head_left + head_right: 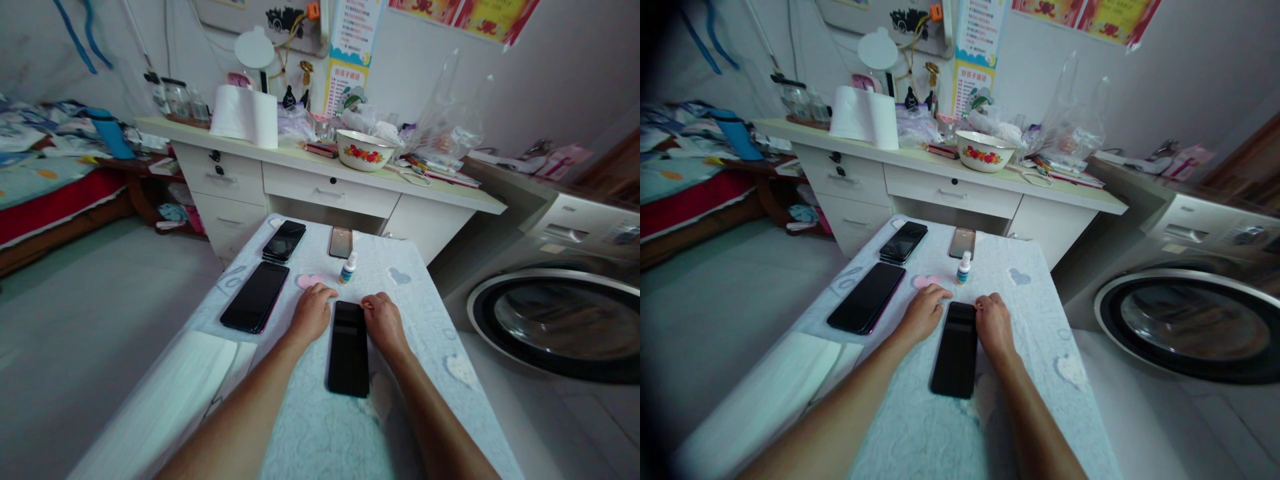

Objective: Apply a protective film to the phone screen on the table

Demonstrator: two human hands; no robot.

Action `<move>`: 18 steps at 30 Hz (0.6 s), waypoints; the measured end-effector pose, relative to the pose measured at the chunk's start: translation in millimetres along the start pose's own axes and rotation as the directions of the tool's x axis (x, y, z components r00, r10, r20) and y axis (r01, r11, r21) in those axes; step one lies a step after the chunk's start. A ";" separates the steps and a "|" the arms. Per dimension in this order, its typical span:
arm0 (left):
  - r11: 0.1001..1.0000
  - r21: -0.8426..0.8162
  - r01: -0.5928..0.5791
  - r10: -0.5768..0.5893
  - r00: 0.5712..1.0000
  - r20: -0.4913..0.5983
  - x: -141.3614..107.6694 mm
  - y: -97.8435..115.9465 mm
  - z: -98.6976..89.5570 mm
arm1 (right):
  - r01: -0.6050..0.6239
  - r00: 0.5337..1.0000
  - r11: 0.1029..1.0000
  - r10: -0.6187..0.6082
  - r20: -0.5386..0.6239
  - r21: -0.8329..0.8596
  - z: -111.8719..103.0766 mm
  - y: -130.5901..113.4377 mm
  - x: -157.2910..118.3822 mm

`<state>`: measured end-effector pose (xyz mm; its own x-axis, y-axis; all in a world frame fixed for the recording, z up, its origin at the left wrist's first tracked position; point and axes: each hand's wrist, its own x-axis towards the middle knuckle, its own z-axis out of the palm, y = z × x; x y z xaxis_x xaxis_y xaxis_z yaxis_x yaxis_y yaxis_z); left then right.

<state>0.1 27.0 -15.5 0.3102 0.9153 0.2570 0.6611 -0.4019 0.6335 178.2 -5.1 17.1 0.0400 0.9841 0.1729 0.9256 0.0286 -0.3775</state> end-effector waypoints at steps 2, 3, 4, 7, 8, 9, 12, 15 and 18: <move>1.000 -0.005 -0.002 0.002 1.000 -0.007 0.0 -0.5 0.4 | 0.026 1.000 1.000 -0.026 0.012 -0.010 1.1 -3.2 1.2; 1.000 -0.007 -0.002 0.002 1.000 -0.009 0.0 -0.8 0.6 | 0.042 0.999 0.999 -0.042 0.017 -0.013 2.1 -5.0 2.0; 1.000 -0.009 -0.001 0.001 1.000 -0.010 0.0 -1.1 0.7 | 0.059 0.998 0.998 -0.059 0.023 -0.017 3.4 -7.0 2.8; 1.000 -0.016 -0.004 0.004 1.000 -0.013 0.1 -1.7 0.3 | 0.108 0.993 0.994 -0.107 0.038 -0.016 8.0 -13.5 5.7; 1.000 -0.018 -0.006 0.006 1.000 -0.011 0.2 -1.9 0.1 | 0.121 0.992 0.993 -0.121 0.042 -0.010 9.8 -15.7 6.5; 1.000 -0.019 -0.008 0.007 1.000 -0.010 0.3 -2.1 0.0 | 0.133 0.990 0.991 -0.133 0.044 -0.002 11.5 -18.0 7.3; 1.000 -0.021 -0.011 0.011 1.000 -0.011 0.8 -3.5 0.8 | 0.161 0.986 0.987 -0.162 0.045 0.019 16.0 -24.7 9.1; 1.000 -0.025 -0.013 0.013 0.999 -0.031 1.2 -5.0 2.4 | 0.186 0.981 0.982 -0.188 0.053 0.029 19.0 -30.9 10.7; 0.999 -0.033 -0.005 0.003 0.999 -0.046 1.3 -5.4 2.8 | 0.224 0.972 0.974 -0.227 0.062 0.043 20.0 -36.3 12.2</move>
<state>-1.1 30.3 -20.6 0.2805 0.9142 0.2925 0.6368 -0.4053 0.6560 137.5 9.5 14.8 -0.1944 0.9610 0.1969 0.8938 0.2562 -0.3680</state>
